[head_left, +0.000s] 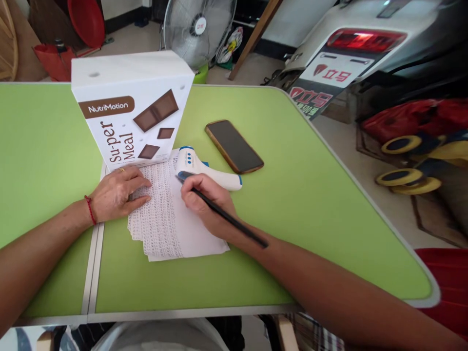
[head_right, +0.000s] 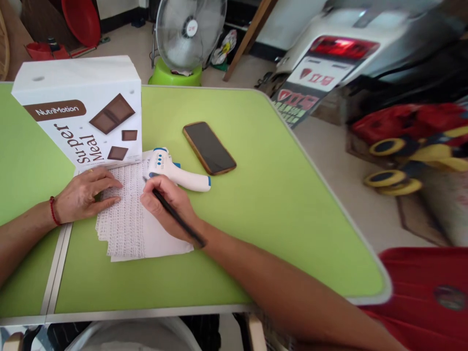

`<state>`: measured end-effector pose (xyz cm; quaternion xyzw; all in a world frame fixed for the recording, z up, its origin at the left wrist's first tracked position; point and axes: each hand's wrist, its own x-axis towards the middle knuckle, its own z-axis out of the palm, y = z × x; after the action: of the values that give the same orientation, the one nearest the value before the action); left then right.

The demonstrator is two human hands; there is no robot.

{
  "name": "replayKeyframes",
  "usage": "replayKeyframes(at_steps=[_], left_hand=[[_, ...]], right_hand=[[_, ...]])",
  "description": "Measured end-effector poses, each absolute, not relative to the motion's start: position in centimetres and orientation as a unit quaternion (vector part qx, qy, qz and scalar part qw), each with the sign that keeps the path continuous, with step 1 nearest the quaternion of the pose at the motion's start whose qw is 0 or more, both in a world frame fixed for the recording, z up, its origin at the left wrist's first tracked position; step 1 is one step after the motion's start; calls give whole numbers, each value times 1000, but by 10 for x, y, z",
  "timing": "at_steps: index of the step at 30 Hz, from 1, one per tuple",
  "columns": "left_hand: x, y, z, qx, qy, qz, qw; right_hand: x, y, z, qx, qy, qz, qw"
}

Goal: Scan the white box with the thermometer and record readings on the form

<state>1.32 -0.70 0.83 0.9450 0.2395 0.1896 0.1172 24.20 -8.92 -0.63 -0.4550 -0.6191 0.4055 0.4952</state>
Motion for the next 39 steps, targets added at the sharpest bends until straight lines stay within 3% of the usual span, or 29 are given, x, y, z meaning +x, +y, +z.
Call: replayKeyframes(at_steps=[9, 39], left_hand=[[13, -7, 9, 945, 245, 181, 122], [13, -9, 11, 949, 246, 170, 103]], right_hand=[[232, -91, -7, -495, -578, 445, 472], [228, -95, 0, -513, -680, 348, 392]])
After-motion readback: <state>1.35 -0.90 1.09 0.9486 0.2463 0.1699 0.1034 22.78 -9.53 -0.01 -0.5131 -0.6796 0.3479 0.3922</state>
